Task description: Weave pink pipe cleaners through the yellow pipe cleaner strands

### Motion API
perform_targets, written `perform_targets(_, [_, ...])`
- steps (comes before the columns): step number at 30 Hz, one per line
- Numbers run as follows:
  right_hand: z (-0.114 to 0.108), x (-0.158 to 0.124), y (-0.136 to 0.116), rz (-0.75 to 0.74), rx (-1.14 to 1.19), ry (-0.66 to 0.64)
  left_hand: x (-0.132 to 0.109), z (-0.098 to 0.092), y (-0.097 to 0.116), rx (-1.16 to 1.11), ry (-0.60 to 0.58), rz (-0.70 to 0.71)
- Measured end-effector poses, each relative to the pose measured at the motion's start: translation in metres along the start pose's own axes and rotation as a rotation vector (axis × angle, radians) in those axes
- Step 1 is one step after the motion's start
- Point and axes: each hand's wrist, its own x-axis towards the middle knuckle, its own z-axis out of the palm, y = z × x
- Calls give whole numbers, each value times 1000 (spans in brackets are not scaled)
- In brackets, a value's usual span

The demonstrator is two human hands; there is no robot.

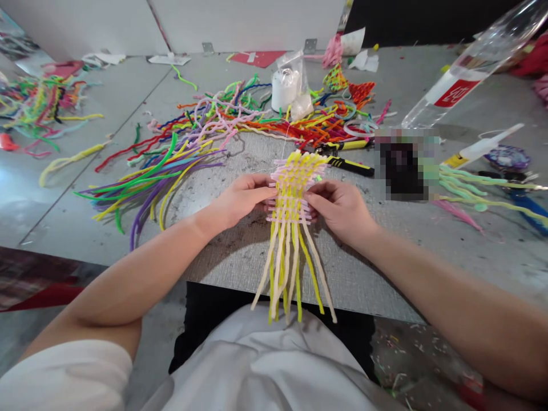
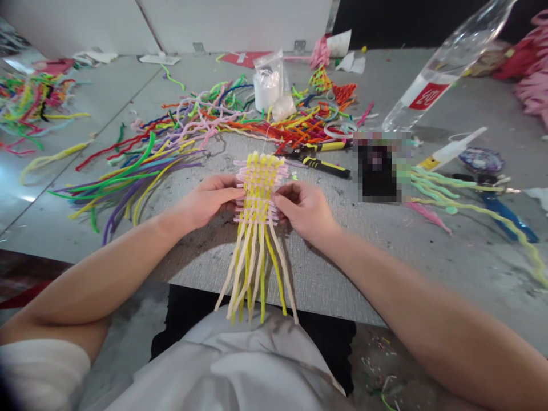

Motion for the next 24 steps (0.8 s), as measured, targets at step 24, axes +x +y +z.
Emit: perform_targets(24, [8, -2, -12, -284, -471, -62, -2, 32, -3, 66, 114, 129])
